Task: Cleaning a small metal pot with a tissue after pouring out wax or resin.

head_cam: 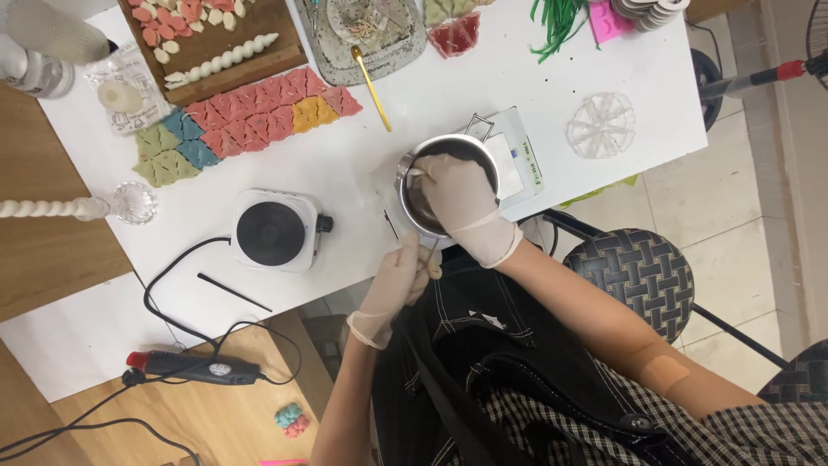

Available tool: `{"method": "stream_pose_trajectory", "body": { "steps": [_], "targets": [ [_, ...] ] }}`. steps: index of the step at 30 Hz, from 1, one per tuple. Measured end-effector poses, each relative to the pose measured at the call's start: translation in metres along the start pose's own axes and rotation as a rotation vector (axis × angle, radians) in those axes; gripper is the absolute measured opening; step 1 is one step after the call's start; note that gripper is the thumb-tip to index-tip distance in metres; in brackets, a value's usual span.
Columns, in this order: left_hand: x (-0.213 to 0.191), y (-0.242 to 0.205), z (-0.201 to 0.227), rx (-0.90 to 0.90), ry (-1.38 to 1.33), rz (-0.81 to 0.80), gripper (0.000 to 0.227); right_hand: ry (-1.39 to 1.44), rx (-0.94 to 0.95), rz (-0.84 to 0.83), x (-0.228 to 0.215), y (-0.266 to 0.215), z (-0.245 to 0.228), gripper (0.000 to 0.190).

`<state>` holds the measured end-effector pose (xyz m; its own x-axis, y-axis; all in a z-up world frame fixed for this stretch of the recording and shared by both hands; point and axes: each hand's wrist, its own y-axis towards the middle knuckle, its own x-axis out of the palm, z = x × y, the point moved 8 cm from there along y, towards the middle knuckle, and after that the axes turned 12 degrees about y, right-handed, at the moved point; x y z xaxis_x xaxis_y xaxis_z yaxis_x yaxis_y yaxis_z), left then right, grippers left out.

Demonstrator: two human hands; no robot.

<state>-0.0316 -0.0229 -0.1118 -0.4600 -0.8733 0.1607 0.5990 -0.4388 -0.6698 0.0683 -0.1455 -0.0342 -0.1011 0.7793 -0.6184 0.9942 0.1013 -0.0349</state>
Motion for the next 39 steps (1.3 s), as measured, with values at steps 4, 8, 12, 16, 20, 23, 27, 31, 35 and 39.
{"method": "stream_pose_trajectory", "body": {
  "steps": [4, 8, 12, 16, 20, 23, 27, 31, 35, 39],
  "targets": [
    [-0.008, 0.000, -0.003, -0.035, 0.045, 0.143, 0.068, 0.374, 0.326, -0.203, 0.006, -0.029, -0.020, 0.027],
    [-0.009, 0.011, -0.018, 0.040, 0.105, 0.202, 0.069, 0.452, 0.107, -0.164, 0.000, -0.029, -0.033, 0.029],
    [-0.007, 0.005, 0.003, 0.277, 0.405, 0.287, 0.064, 0.569, 0.459, -0.213, 0.008, -0.027, -0.023, 0.034],
    [-0.014, -0.015, 0.021, 0.354, -0.204, 0.325, 0.046, 0.182, -0.205, -0.082, -0.017, -0.027, -0.048, 0.038],
    [-0.025, -0.056, 0.068, 0.466, 0.176, 0.524, 0.060, -0.289, -0.586, -0.017, -0.071, -0.035, -0.109, 0.045],
    [-0.026, -0.058, 0.071, 0.486, -0.021, 0.474, 0.061, -0.373, -0.631, -0.001, -0.082, -0.032, -0.129, 0.052],
    [-0.032, -0.045, 0.079, 0.442, -0.064, 0.480, 0.066, -0.419, -0.695, 0.063, -0.094, -0.025, -0.150, 0.049],
    [-0.026, -0.042, 0.136, 0.470, -0.107, 0.469, 0.056, -0.531, -0.783, 0.172, -0.113, -0.012, -0.151, 0.046],
    [-0.017, -0.001, 0.151, 0.531, -0.270, 0.243, 0.060, -0.654, -0.846, 0.237, -0.116, 0.000, -0.152, 0.045],
    [-0.004, 0.039, 0.161, 0.622, -0.341, -0.104, 0.053, -0.587, -0.857, 0.219, -0.114, 0.015, -0.144, 0.045]
  ]
}}
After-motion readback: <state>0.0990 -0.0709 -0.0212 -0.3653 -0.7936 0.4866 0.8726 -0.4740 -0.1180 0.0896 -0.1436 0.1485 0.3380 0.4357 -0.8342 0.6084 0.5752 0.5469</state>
